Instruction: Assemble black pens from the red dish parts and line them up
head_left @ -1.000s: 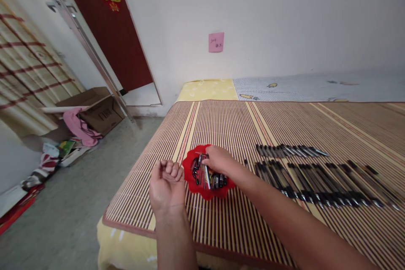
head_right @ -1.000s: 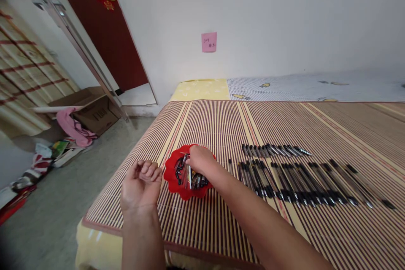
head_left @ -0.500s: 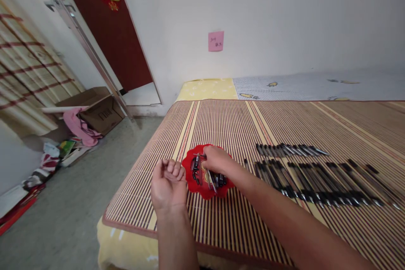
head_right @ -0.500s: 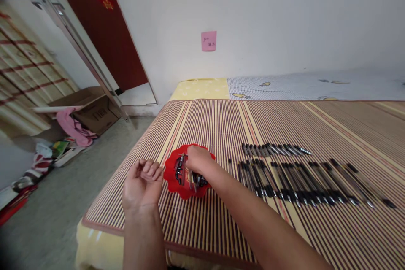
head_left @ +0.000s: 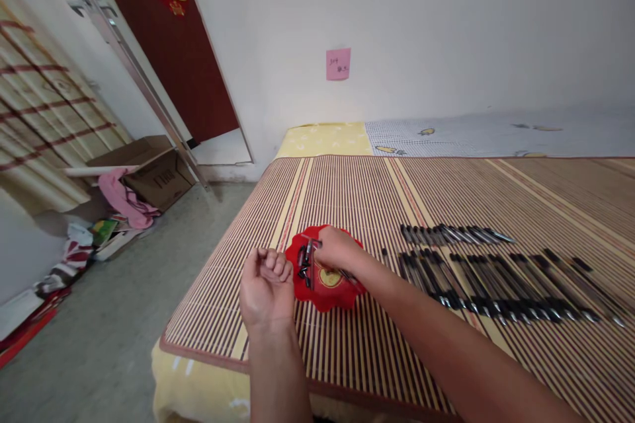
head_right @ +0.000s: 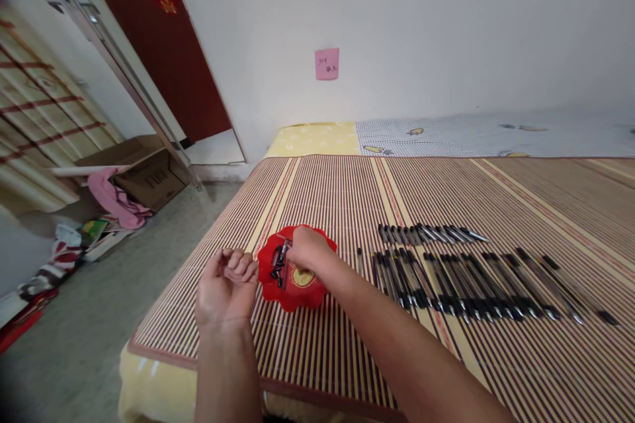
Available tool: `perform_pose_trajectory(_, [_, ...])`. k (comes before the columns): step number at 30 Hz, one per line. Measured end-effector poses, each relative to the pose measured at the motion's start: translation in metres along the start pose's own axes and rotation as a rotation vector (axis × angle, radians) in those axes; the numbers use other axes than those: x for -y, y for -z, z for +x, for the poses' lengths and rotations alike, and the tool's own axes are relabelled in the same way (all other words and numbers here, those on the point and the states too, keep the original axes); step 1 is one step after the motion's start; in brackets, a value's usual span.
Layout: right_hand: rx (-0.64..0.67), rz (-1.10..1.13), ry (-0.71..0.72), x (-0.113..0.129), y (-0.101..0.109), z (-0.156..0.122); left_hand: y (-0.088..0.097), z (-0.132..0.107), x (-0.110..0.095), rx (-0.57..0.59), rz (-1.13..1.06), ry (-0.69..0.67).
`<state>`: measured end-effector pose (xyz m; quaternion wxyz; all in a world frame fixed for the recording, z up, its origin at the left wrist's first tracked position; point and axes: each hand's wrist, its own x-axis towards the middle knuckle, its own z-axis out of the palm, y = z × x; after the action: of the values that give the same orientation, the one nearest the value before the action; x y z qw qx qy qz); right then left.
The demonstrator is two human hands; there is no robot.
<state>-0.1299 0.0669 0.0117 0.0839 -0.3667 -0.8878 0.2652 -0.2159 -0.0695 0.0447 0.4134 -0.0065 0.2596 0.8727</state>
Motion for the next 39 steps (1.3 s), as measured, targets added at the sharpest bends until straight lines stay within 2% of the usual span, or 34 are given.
perform_pose_trajectory(3, [-0.014, 0.195, -0.057, -0.005, 0.021, -0.012, -0.001, 0.000, 0.010, 0.034, 0.216, -0.047])
perform_pose_trajectory(6, [-0.047, 0.453, -0.063, -0.012, 0.046, -0.039, -0.005, -0.004, 0.028, 0.163, 0.572, -0.051])
perform_pose_trajectory(8, [-0.061, 0.836, -0.068, -0.016, 0.057, -0.062, -0.010, -0.010, 0.041, 0.313, 0.759, 0.042])
perform_pose_trajectory(10, [-0.099, 1.103, -0.068, -0.020, 0.062, -0.083, -0.015, -0.016, 0.054, 0.474, 0.855, 0.176])
perform_pose_trajectory(13, [-0.167, 1.245, -0.080, -0.025, 0.063, -0.107, -0.021, -0.025, 0.066, 0.622, 0.879, 0.295])
perform_pose_trajectory(19, [-0.417, 1.304, -0.042, -0.048, 0.060, -0.131, -0.019, -0.027, 0.071, 0.710, 0.852, 0.342])
perform_pose_trajectory(22, [-0.503, 1.240, -0.054, -0.060, 0.061, -0.136, -0.017, -0.026, 0.073, 0.715, 0.798, 0.369])
perform_pose_trajectory(25, [-0.513, 1.129, -0.089, -0.070, 0.065, -0.141, -0.018, -0.027, 0.075, 0.667, 0.727, 0.403])
perform_pose_trajectory(29, [-0.531, 1.127, -0.082, -0.077, 0.076, -0.146, -0.021, -0.030, 0.077, 0.517, 0.626, 0.438])
perform_pose_trajectory(32, [-0.570, 1.099, -0.071, -0.078, 0.081, -0.149, -0.022, -0.030, 0.078, 0.469, 0.602, 0.446])
perform_pose_trajectory(35, [-0.569, 1.015, -0.093, -0.075, 0.083, -0.150, -0.021, -0.030, 0.080, 0.487, 0.630, 0.398])
perform_pose_trajectory(39, [-0.556, 0.876, -0.119, -0.071, 0.090, -0.156, -0.019, -0.032, 0.083, 0.589, 0.761, 0.328])
